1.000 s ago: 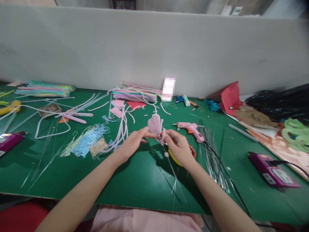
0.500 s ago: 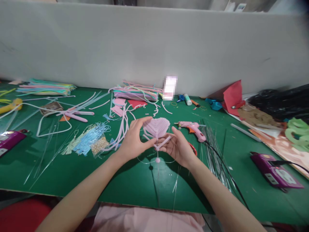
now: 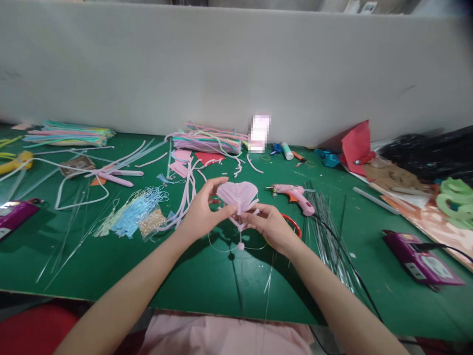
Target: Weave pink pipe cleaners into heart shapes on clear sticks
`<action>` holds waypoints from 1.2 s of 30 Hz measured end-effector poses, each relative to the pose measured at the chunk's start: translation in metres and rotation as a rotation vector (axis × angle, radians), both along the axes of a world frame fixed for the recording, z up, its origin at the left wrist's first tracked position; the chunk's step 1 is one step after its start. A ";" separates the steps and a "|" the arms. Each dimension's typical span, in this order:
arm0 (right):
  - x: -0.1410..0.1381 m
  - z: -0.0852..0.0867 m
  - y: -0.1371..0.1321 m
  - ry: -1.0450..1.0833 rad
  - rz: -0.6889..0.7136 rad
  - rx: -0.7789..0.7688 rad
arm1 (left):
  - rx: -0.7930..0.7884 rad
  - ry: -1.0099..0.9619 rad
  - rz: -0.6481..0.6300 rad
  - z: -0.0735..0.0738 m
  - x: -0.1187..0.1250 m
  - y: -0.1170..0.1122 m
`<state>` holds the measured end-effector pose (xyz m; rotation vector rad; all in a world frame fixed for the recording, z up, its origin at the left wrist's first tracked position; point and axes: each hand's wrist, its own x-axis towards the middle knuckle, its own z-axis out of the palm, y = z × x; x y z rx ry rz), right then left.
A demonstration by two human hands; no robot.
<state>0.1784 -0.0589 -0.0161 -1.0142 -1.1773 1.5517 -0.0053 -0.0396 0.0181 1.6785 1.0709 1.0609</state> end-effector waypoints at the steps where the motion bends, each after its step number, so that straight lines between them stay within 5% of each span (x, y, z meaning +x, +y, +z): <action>1: 0.000 0.000 0.000 0.003 -0.004 -0.005 | -0.104 -0.079 -0.009 0.000 0.000 0.001; 5: -0.001 0.001 0.000 -0.005 -0.021 -0.015 | -0.323 -0.177 -0.037 0.000 0.001 0.003; 19: -0.003 0.005 -0.002 -0.035 0.000 -0.140 | -0.207 -0.117 -0.023 -0.002 0.005 0.000; 36: -0.005 0.001 -0.003 -0.120 -0.031 0.031 | -0.251 -0.077 -0.086 -0.004 -0.002 0.006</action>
